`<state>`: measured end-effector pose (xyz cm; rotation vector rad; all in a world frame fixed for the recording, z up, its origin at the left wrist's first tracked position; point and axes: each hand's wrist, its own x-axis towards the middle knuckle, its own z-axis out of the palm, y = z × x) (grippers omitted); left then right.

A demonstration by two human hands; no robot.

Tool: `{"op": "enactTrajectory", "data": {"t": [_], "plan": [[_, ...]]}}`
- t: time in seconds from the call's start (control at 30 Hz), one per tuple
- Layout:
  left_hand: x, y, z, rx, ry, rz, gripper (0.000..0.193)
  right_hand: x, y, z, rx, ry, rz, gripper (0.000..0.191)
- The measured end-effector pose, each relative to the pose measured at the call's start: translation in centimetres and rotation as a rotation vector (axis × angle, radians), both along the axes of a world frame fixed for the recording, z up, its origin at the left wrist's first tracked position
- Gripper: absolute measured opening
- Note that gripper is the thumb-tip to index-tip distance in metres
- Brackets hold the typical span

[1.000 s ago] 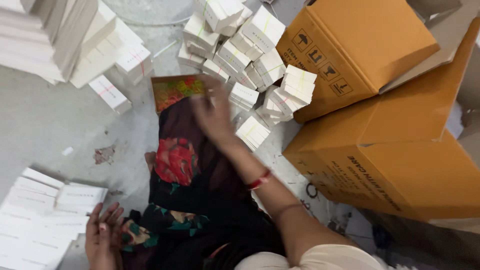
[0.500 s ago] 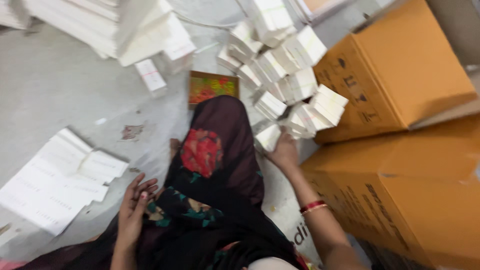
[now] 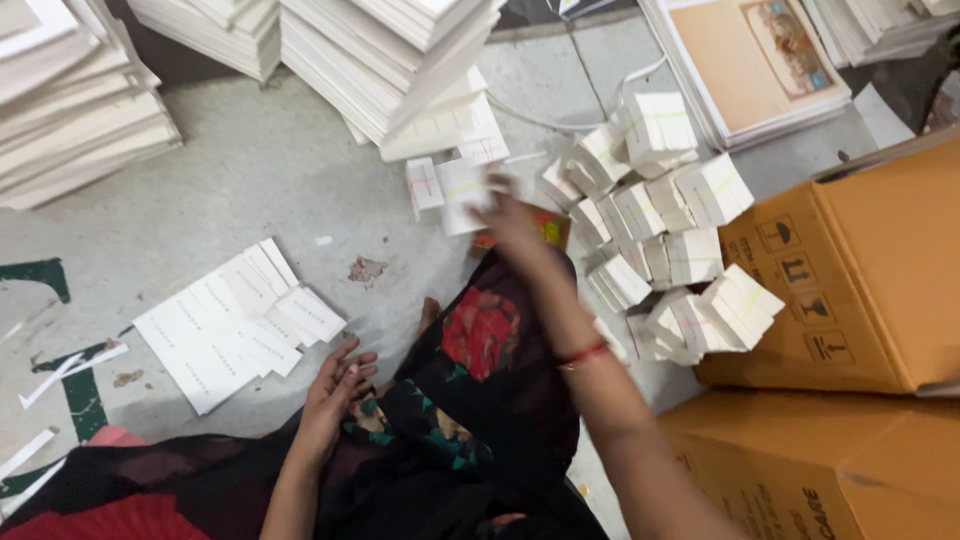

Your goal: The person sits on the floor and bundles small stacks of white paper cards by hand. She aligns the cards, wraps a rubber band around each stack, and places the finished bundles into a nearby cardboard box. She repeats this process multiple times.

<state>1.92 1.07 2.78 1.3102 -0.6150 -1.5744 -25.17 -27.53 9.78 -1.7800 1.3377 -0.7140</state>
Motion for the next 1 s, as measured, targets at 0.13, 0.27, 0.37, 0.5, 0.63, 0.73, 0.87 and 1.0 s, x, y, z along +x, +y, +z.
{"op": "enactTrajectory", "data": {"t": [0.13,0.27,0.37,0.5,0.63,0.73,0.87,1.0], "plan": [[-1.2,0.1,-0.9,0.011,0.063,0.070,0.055,12.7,-1.1,-5.0,-0.134,0.378,0.063,0.096],[-1.9,0.1,-1.7,0.025,0.048,0.097,0.055,15.9,-1.1,-7.2,-0.300,0.670,0.121,0.073],[-1.7,-0.7,-2.3,0.035,0.078,0.105,0.055,15.0,-2.1,-7.7,-0.488,0.687,0.151,0.061],[-1.2,-1.8,-4.1,0.090,0.097,0.045,0.055,13.3,-4.0,-7.9,-0.489,0.568,0.190,0.055],[-0.2,-2.5,-7.9,0.106,0.079,-0.006,0.056,9.0,-5.7,-5.9,-0.415,0.218,0.002,0.044],[1.2,-1.8,-11.0,0.075,0.094,-0.021,0.058,2.5,-5.6,-2.5,-0.480,0.064,-0.195,0.038],[2.3,-1.7,-14.1,0.098,0.010,-0.034,0.056,-9.4,-2.6,3.5,-0.616,0.096,-0.430,0.035],[2.6,-2.0,-15.1,0.038,-0.005,-0.076,0.057,-21.0,2.1,9.5,-0.640,0.305,-0.697,0.036]]}}
